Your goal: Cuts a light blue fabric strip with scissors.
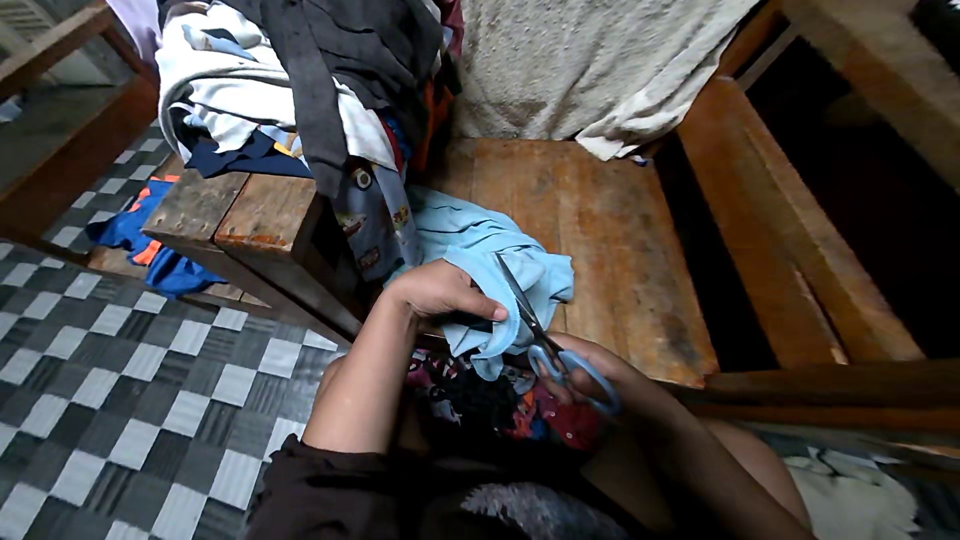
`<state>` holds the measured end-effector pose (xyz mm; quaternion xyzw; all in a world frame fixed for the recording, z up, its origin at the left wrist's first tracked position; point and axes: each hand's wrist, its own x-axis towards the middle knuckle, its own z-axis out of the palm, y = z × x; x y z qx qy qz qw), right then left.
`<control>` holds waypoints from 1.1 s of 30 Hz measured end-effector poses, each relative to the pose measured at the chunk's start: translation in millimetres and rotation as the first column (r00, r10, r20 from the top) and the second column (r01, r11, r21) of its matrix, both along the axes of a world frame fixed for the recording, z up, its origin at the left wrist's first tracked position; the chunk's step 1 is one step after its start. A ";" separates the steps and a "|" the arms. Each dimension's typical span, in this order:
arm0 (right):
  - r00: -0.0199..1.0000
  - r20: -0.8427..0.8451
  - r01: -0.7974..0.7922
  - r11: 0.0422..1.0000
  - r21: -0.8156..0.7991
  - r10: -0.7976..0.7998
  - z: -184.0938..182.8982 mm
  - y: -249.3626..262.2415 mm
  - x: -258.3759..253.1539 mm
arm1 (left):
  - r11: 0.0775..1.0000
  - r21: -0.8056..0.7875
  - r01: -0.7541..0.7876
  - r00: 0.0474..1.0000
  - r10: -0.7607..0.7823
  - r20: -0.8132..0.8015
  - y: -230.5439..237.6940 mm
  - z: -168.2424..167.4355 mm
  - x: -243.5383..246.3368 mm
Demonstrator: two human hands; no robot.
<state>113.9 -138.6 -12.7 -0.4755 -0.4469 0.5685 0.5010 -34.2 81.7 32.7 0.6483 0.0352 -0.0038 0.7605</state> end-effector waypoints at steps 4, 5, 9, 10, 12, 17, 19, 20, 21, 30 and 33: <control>0.999 -0.018 0.029 0.999 -0.046 -0.030 4.4 -0.2 -1.9 | 1.000 0.001 0.012 0.999 -0.012 -0.032 0.7 1.0 -0.7; 0.999 -0.019 0.033 0.998 -0.050 -0.034 4.7 -0.4 -1.6 | 1.000 0.000 0.014 0.999 -0.014 -0.031 0.9 1.1 -0.7; 0.992 -0.002 0.122 0.992 -0.031 -0.122 4.2 -1.7 -1.7 | 0.997 0.000 -0.071 0.997 0.071 0.020 2.0 0.1 0.1; 0.986 0.020 0.165 0.986 -0.021 -0.165 4.7 -1.9 -2.2 | 0.993 0.010 -0.116 0.992 0.116 0.041 2.6 0.0 0.4; 0.966 0.076 0.250 0.968 -0.008 -0.249 4.6 -1.5 -3.8 | 0.972 -0.001 -0.234 0.971 0.233 0.047 2.3 0.6 2.1; 0.932 0.199 0.314 0.949 -0.024 -0.303 5.8 1.7 -10.9 | 0.854 -0.122 -0.506 0.860 0.510 0.001 -11.5 2.2 10.3; 0.923 0.239 0.316 0.948 -0.024 -0.302 5.7 2.5 -11.5 | 0.831 -0.199 -0.520 0.848 0.530 -0.004 -15.2 1.9 13.3; 0.923 0.243 0.315 0.949 -0.026 -0.300 5.2 2.8 -11.3 | 0.822 -0.233 -0.520 0.846 0.532 -0.013 -16.3 1.3 14.5; 0.925 0.237 0.311 0.950 -0.030 -0.295 4.8 3.0 -11.1 | 0.815 -0.264 -0.515 0.848 0.529 -0.020 -17.0 0.4 15.5; 0.991 -0.039 0.133 0.987 0.093 -0.130 -4.0 2.5 -7.9 | 0.828 -0.432 -0.358 0.910 0.413 0.039 -21.0 -4.6 16.4; 0.993 -0.036 0.117 0.986 0.120 -0.113 -4.6 3.3 -7.7 | 0.825 -0.450 -0.342 0.912 0.406 0.051 -20.9 -5.8 15.5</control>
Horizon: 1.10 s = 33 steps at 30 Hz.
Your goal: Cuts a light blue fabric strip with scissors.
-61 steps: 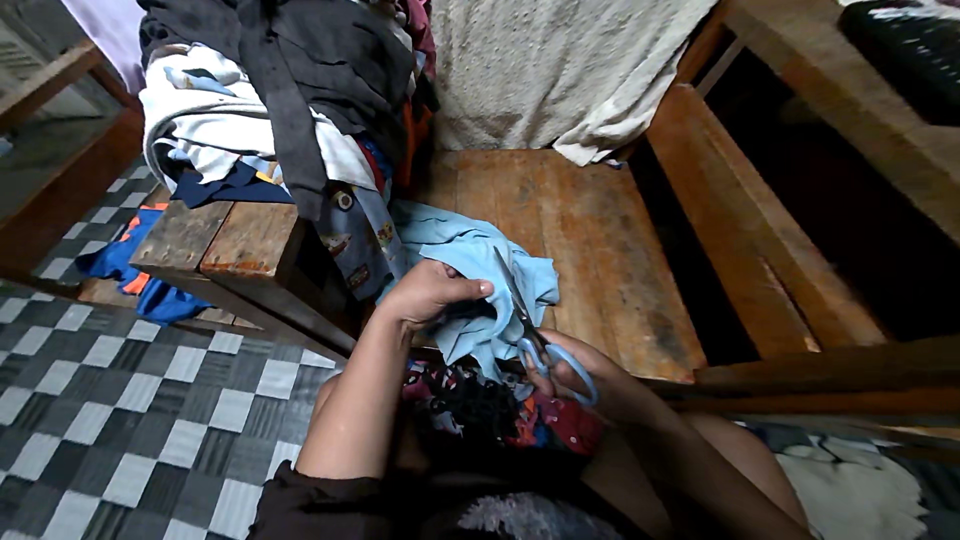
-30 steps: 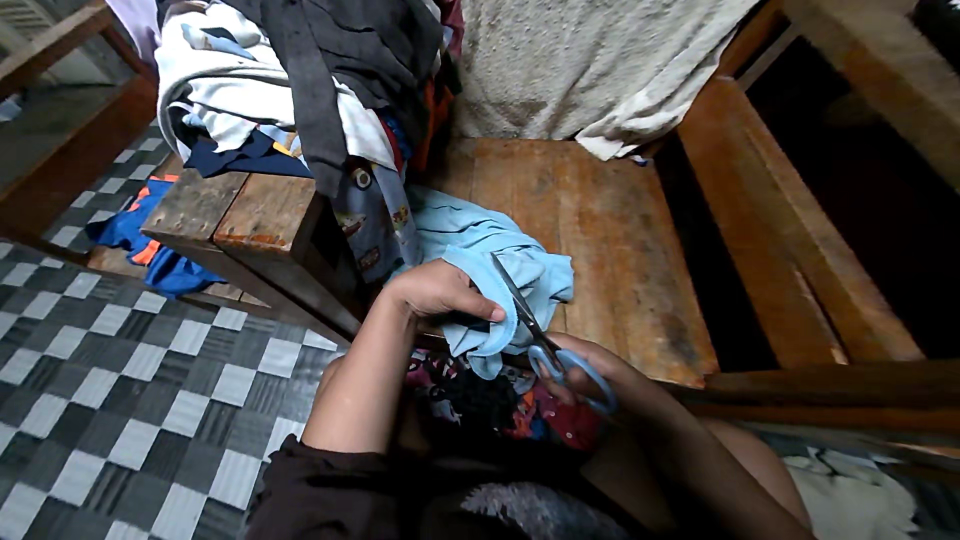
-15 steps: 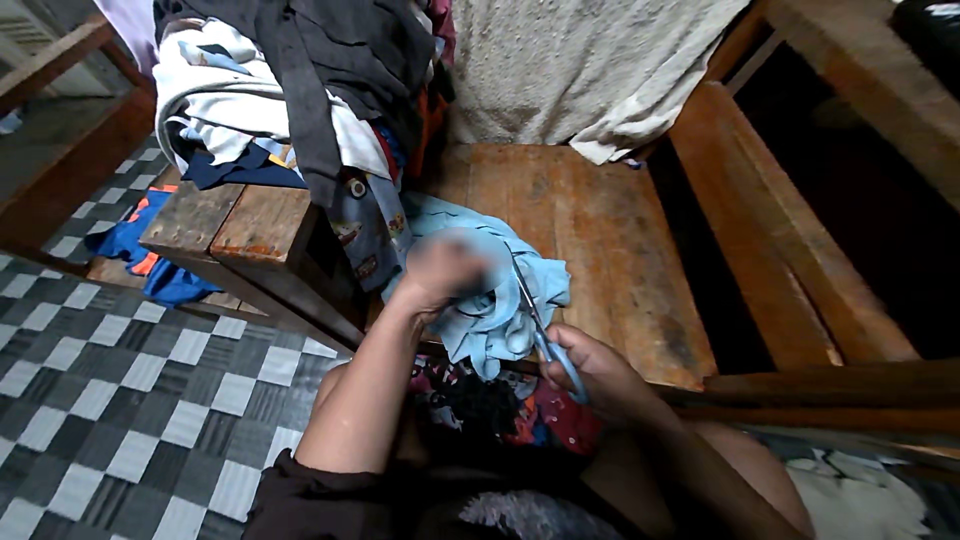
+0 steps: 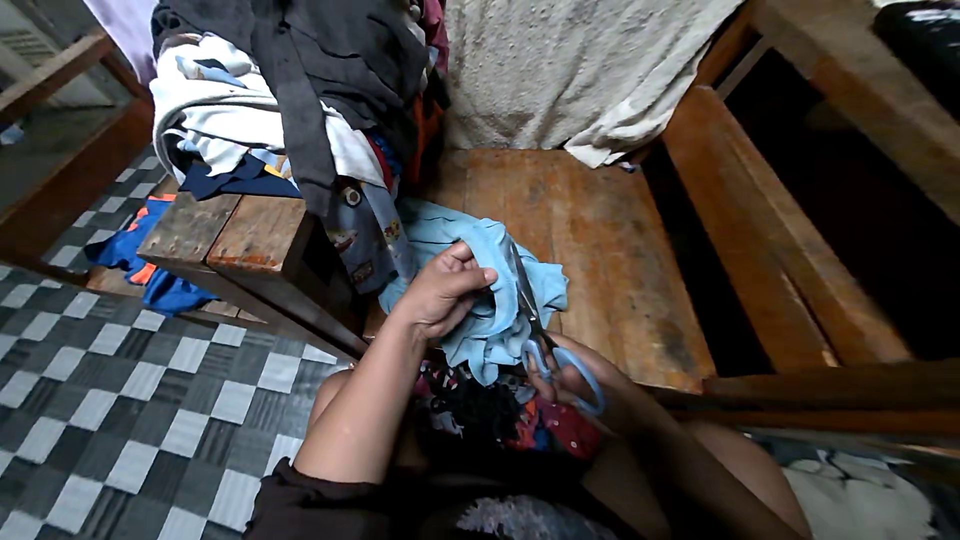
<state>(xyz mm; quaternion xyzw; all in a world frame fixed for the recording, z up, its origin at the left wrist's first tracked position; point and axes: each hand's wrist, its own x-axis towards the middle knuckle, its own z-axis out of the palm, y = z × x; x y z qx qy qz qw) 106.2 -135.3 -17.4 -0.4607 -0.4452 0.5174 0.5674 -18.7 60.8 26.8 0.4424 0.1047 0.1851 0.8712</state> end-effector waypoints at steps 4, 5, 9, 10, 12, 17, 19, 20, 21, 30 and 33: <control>0.999 -0.035 -0.018 0.996 -0.091 0.015 3.5 -0.4 2.2 | 1.000 0.003 0.029 0.999 -0.029 0.034 1.7 -1.7 -2.4; 0.999 -0.037 -0.017 0.995 -0.100 0.013 4.0 -0.4 2.3 | 1.000 0.004 0.030 0.999 -0.030 0.033 1.8 -1.6 -2.8; 0.999 -0.035 0.017 0.998 -0.055 -0.019 5.2 1.6 0.5 | 0.999 -0.001 0.041 0.999 -0.041 0.031 1.4 -4.3 -2.1; 0.999 -0.032 0.015 0.999 -0.039 -0.016 4.9 2.3 0.5 | 0.999 -0.001 0.039 0.999 -0.038 0.026 0.8 -4.2 -1.6; 0.999 -0.041 0.008 1.000 -0.014 -0.008 3.7 3.6 0.8 | 0.999 -0.002 0.034 0.999 -0.034 0.026 0.4 -4.9 -0.2; 0.999 -0.042 0.033 0.999 0.004 -0.033 3.6 6.4 -0.6 | 0.999 -0.007 0.041 0.998 -0.040 0.044 0.3 -8.6 2.4; 0.998 -0.047 0.040 0.999 0.011 -0.039 4.3 7.4 -1.0 | 0.999 -0.009 0.038 0.998 -0.038 0.045 -0.8 -8.1 3.1; 0.998 -0.053 0.044 0.999 0.010 -0.043 4.4 7.8 -1.3 | 0.999 -0.012 0.034 0.998 -0.033 0.048 -1.4 -7.5 3.1; 0.997 -0.053 0.049 0.999 0.007 -0.048 4.7 8.2 -1.6 | 0.999 -0.015 0.029 0.998 -0.028 0.051 -1.9 -7.2 3.1; 0.999 -0.017 0.044 0.999 -0.026 -0.045 5.1 7.8 -2.7 | 0.999 -0.005 0.033 0.997 -0.032 0.065 -0.1 -6.1 5.3; 0.997 -0.041 0.060 0.998 -0.032 -0.061 5.7 8.9 -5.9 | 0.999 -0.010 0.034 0.997 -0.033 0.074 0.5 -5.9 6.7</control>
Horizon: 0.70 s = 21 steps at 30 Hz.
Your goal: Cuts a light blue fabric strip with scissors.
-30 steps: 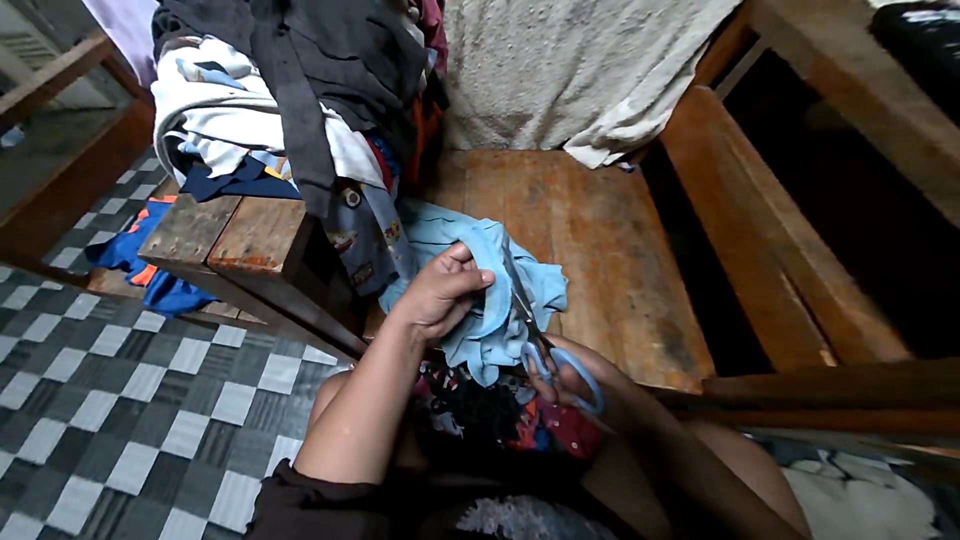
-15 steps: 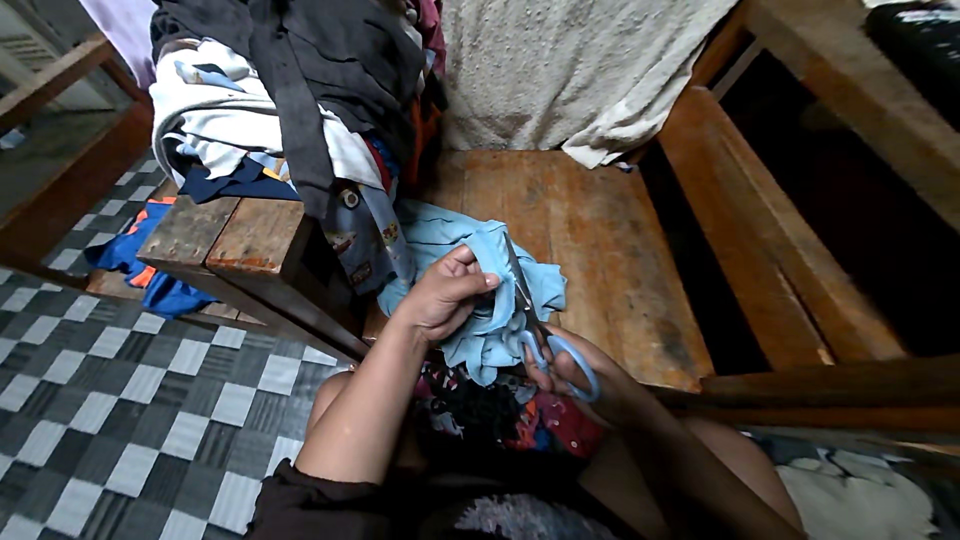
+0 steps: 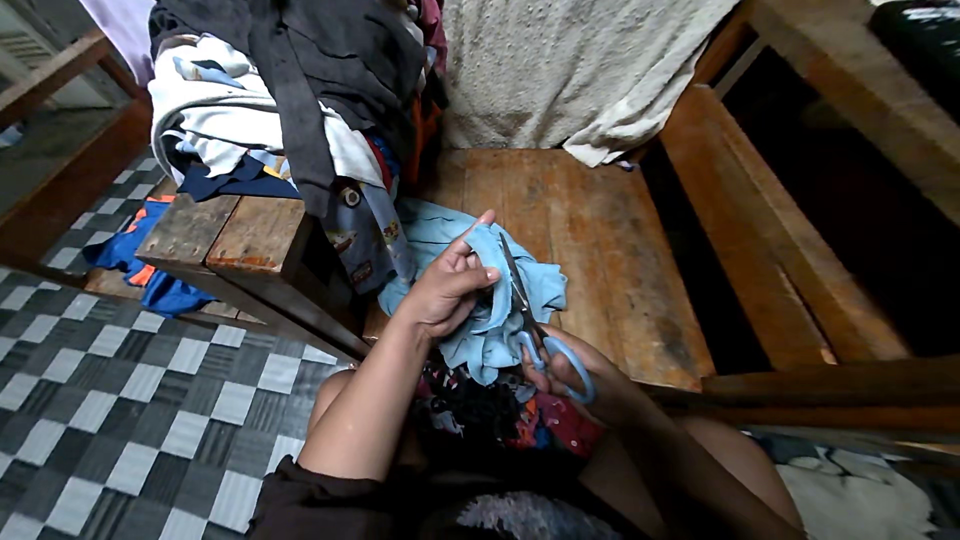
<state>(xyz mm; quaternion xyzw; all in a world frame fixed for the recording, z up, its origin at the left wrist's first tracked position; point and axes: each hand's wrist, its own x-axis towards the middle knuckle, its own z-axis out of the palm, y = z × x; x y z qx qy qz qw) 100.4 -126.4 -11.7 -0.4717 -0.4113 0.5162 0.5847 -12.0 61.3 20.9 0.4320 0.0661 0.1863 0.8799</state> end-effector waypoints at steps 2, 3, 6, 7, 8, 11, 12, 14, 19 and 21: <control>0.999 -0.031 0.013 1.000 -0.011 -0.013 1.4 0.6 -2.5 | 1.000 -0.006 -0.014 1.000 0.014 0.000 -0.2 -1.3 0.7; 0.999 -0.038 0.021 1.000 -0.015 -0.021 2.0 0.6 -3.7 | 1.000 -0.006 -0.024 1.000 0.024 -0.008 -0.6 -1.5 0.8; 0.998 -0.047 0.047 0.999 -0.019 -0.048 1.5 0.3 -6.6 | 0.998 0.002 -0.068 0.997 0.068 -0.036 -2.6 -2.0 1.7; 0.997 -0.050 0.051 0.999 -0.017 -0.052 1.0 -0.1 -7.0 | 0.996 -0.007 -0.085 0.995 0.085 -0.045 -3.4 -2.3 2.1; 0.997 -0.048 0.052 0.998 -0.017 -0.053 0.4 -0.5 -7.0 | 0.994 -0.017 -0.104 0.993 0.103 -0.052 -4.3 -2.8 2.5; 0.996 -0.056 0.060 0.997 -0.038 -0.062 1.5 -1.1 -7.3 | 0.987 0.001 -0.163 0.982 0.162 -0.096 -6.5 -2.9 3.9; 0.996 -0.055 0.061 0.997 -0.049 -0.064 2.8 -1.3 -7.5 | 0.983 0.025 -0.179 0.976 0.181 -0.122 -6.9 -2.4 4.2; 0.997 -0.045 0.062 0.995 -0.073 -0.066 4.9 -1.7 -7.9 | 0.979 0.069 -0.189 0.967 0.198 -0.162 -7.2 -0.4 3.8; 0.996 0.053 0.079 0.988 -0.133 -0.073 4.5 -3.9 -6.3 | 0.981 0.070 -0.179 0.955 0.190 -0.225 -6.9 6.5 3.8; 0.993 0.085 0.096 0.986 -0.133 -0.086 3.5 -5.5 -6.3 | 0.982 0.035 -0.183 0.956 0.187 -0.225 -6.4 6.1 3.8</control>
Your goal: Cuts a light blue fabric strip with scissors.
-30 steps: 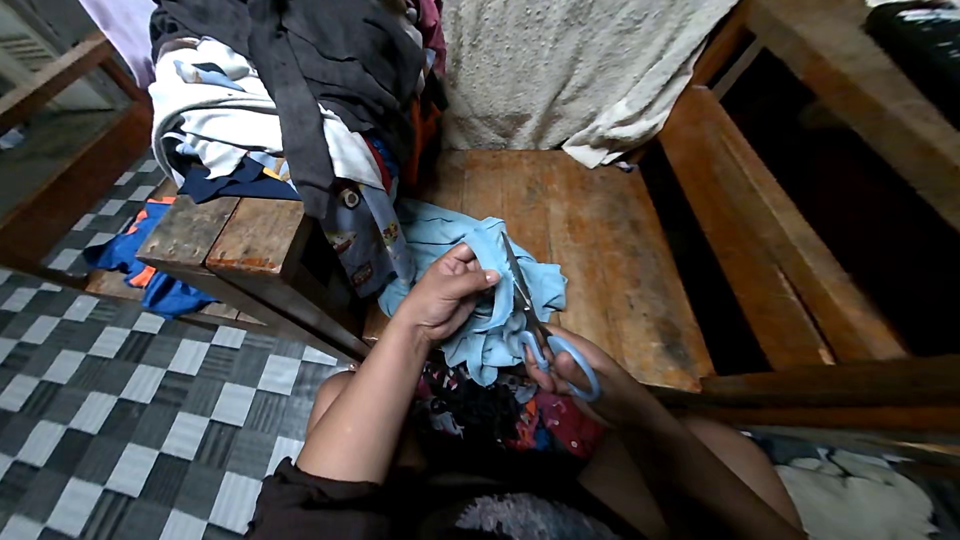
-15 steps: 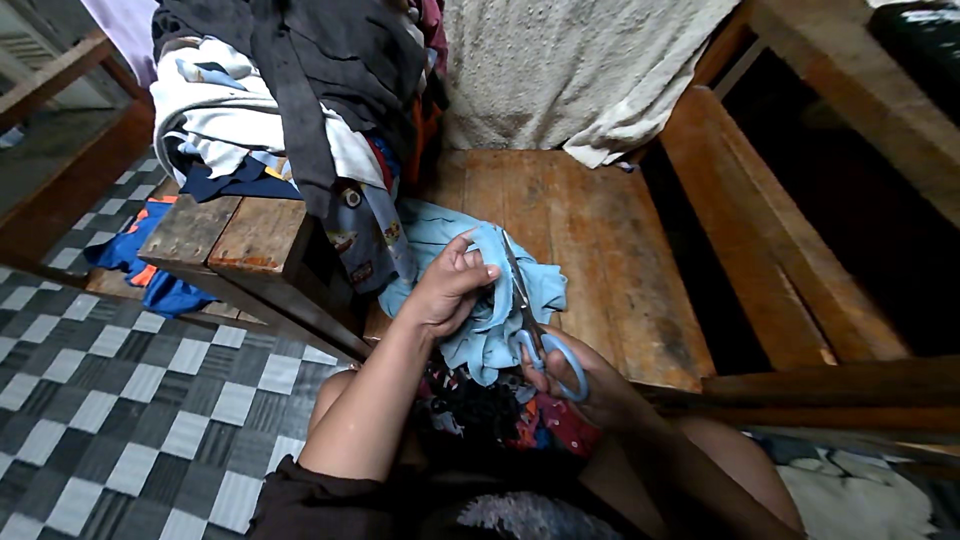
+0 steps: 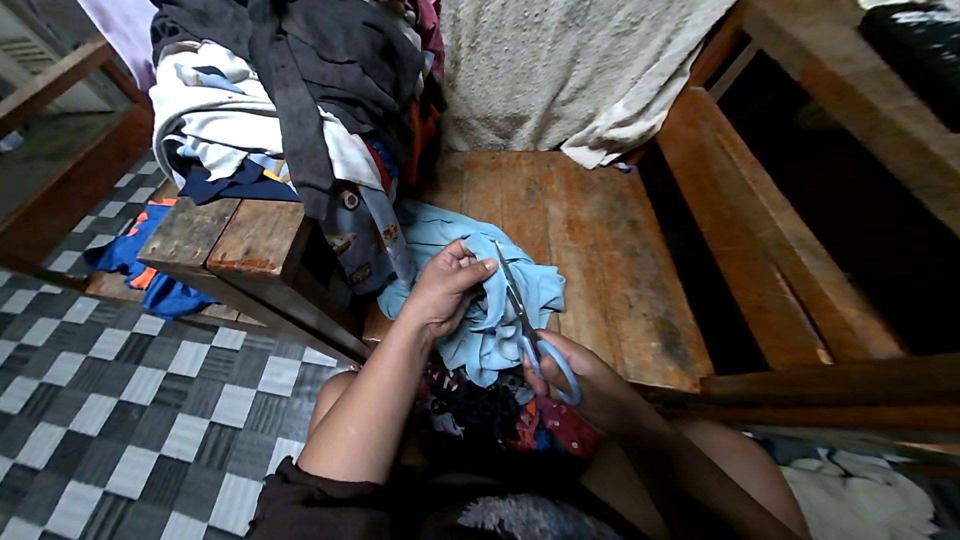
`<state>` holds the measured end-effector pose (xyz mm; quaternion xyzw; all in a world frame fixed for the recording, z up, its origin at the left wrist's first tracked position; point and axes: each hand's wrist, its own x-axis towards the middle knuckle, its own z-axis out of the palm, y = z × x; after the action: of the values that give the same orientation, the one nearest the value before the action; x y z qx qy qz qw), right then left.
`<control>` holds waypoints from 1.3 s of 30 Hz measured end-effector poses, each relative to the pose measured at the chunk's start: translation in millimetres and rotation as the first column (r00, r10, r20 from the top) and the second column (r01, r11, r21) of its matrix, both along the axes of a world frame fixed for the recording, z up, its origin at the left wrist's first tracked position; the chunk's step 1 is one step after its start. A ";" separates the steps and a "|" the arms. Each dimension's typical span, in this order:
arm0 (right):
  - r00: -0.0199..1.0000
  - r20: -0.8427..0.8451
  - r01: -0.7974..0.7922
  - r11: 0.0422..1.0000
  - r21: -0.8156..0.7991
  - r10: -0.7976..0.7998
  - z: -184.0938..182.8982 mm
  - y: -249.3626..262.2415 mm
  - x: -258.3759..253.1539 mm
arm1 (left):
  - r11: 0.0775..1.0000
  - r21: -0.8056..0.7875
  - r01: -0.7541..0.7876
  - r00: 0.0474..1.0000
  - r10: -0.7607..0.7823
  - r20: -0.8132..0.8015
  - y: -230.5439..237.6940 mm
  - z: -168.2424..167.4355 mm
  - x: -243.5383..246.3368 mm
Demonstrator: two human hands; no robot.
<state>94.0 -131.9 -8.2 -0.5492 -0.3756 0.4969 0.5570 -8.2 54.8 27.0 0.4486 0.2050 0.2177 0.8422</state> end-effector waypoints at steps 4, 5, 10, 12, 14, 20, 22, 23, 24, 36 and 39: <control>0.999 -0.018 -0.026 0.998 0.061 0.027 -2.4 -3.1 1.8 | 0.998 -0.067 0.009 0.995 -0.002 0.098 -2.1 -4.9 1.9; 0.999 -0.030 -0.033 0.997 0.075 0.036 -3.1 -3.2 2.1 | 0.996 -0.087 0.007 0.992 0.004 0.124 -3.8 -6.1 3.0; 0.996 -0.066 -0.051 0.991 0.125 0.059 -4.7 -1.1 2.9 | 0.990 -0.144 0.009 0.978 0.021 0.206 -10.0 -10.9 6.1; 0.996 -0.055 -0.064 0.988 0.138 0.072 -4.9 0.2 3.1 | 0.987 -0.162 -0.011 0.972 0.048 0.229 -11.8 -12.5 7.5; 0.996 -0.038 -0.070 0.989 0.131 0.075 -5.3 0.6 3.3 | 0.984 -0.177 -0.033 0.963 0.078 0.258 -13.3 -13.5 8.3; 0.997 -0.048 -0.051 0.994 0.101 0.056 -3.8 1.3 1.6 | 0.984 -0.173 -0.044 0.958 0.091 0.272 -13.4 -15.0 8.9; 0.997 -0.074 -0.029 0.994 0.101 0.037 -2.2 2.2 0.4 | 0.978 -0.190 -0.080 0.964 0.125 0.234 -16.2 -14.6 10.5; 0.996 -0.087 -0.024 0.995 0.100 0.033 -1.7 2.6 0.1 | 0.972 -0.211 -0.101 0.966 0.146 0.212 -18.0 -13.9 11.4; 0.995 -0.095 -0.023 0.995 0.101 0.032 -1.4 3.1 -0.1 | 0.969 -0.224 -0.108 0.969 0.153 0.192 -19.2 -12.9 12.0; 0.992 -0.126 -0.017 0.994 0.109 0.031 -1.2 -2.1 -0.4 | 0.966 -0.248 0.074 0.973 -0.015 0.232 -16.7 -11.0 7.4; 0.991 -0.125 -0.032 0.993 0.110 0.046 0.6 -3.2 0.0 | 0.962 -0.257 0.092 0.961 -0.019 0.275 -17.1 -12.5 7.2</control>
<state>94.1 -135.1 -7.6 -0.4781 -0.3764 0.5205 0.5990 -0.9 37.7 14.5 0.3024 0.1032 0.2230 0.9210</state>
